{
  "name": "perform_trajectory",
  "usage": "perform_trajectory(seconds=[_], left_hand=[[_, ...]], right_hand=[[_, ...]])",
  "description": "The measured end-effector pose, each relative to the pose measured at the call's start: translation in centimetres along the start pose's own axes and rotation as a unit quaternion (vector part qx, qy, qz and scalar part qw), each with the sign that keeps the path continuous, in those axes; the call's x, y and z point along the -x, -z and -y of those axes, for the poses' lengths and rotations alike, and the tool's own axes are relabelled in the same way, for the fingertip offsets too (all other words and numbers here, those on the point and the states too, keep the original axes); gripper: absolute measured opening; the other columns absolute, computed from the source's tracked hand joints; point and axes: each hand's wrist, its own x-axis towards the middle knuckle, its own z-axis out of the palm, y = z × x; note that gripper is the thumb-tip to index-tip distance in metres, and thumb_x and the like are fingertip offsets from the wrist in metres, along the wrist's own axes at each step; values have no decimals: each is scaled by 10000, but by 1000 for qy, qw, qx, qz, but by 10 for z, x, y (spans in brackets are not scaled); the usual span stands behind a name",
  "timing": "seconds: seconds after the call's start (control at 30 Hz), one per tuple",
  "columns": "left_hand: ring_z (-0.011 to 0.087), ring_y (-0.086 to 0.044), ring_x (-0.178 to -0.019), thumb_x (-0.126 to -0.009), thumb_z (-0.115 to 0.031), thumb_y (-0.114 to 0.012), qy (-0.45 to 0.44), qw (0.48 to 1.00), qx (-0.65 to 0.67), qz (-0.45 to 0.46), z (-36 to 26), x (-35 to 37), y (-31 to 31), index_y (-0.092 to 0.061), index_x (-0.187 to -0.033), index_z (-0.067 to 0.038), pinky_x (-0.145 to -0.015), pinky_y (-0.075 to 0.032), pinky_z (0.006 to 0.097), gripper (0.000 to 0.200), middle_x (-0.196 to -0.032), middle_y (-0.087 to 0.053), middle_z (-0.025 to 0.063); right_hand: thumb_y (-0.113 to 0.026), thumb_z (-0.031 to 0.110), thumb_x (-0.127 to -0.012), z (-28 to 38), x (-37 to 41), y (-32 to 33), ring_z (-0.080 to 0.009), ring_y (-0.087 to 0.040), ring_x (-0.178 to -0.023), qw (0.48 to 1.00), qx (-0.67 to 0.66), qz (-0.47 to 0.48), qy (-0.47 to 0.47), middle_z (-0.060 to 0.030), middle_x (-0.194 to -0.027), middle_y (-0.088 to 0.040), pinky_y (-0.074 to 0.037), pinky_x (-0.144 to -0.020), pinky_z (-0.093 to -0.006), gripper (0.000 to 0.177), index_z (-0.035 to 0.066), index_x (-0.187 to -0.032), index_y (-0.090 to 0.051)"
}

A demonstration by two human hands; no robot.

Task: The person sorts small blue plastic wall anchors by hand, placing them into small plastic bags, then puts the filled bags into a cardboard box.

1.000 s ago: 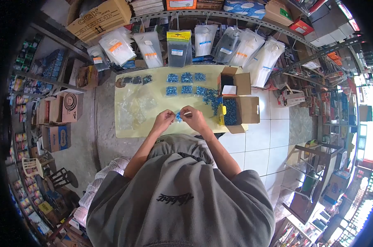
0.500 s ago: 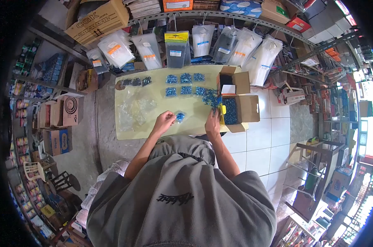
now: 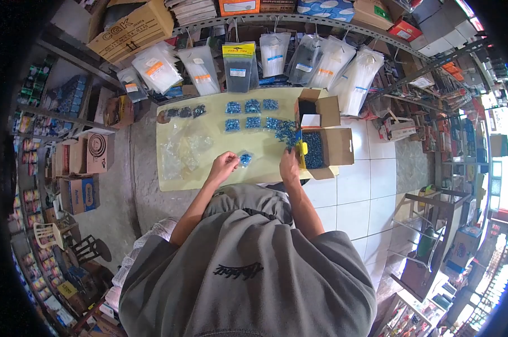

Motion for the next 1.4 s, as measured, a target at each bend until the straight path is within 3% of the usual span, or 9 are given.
perform_trajectory(seconds=[0.13,0.23,0.3,0.6,1.0,1.33,1.4], left_hand=[[85,-573,-657,-885,-168,-624,4,1000,6,-1,1,0,0,-597,-904,-15,-588,-474,239,157,-746,-613,25],[86,-575,-662,-884,-168,-624,8,1000,2,-2,-2,1,0,-596,-903,-16,-589,-475,239,156,-747,-613,24],[86,-575,-663,-884,-168,-625,11,1000,-2,-1,-3,2,0,-596,-901,-16,-589,-475,239,155,-748,-612,24],[103,-583,-643,-845,-154,-633,12,1000,12,-20,-2,2,2,-617,-868,1,-606,-469,255,158,-731,-635,42],[91,-581,-673,-874,-163,-622,18,1000,-8,-11,-4,-1,2,-603,-906,-18,-604,-481,240,150,-765,-619,24],[93,-575,-670,-887,-181,-622,15,1000,-6,-8,-4,-2,3,-597,-910,-15,-597,-475,246,170,-751,-614,27],[94,-575,-671,-890,-185,-622,10,1000,-8,-6,-5,-3,4,-594,-911,-15,-597,-476,249,173,-753,-614,27]], right_hand=[[-530,60,-873,3,-2,4,-433,-572,-960,998,-36,31,33,-252,-1115,-495,-496,-824,-484,206,-34,-1054,-559],[-491,-23,-833,6,-5,2,-430,-565,-991,993,-71,41,82,-266,-1148,-479,-496,-852,-458,212,-74,-1021,-574],[-573,-6,-807,7,-10,-1,-421,-562,-948,983,-107,52,141,-236,-1083,-513,-483,-836,-446,246,-35,-1051,-587],[-574,-36,-773,18,-18,-14,-412,-566,-960,958,-210,50,191,-229,-1050,-544,-481,-837,-432,328,-4,-1100,-585],[-583,12,-769,15,-20,-8,-397,-607,-859,979,-143,87,119,-207,-944,-589,-507,-764,-446,195,23,-956,-637],[-588,49,-814,15,-17,-9,-383,-593,-904,977,-69,81,182,-192,-987,-573,-509,-793,-432,178,36,-983,-640],[-598,21,-800,17,-14,-8,-374,-594,-920,978,-115,25,171,-174,-967,-569,-517,-787,-418,191,33,-985,-641]])
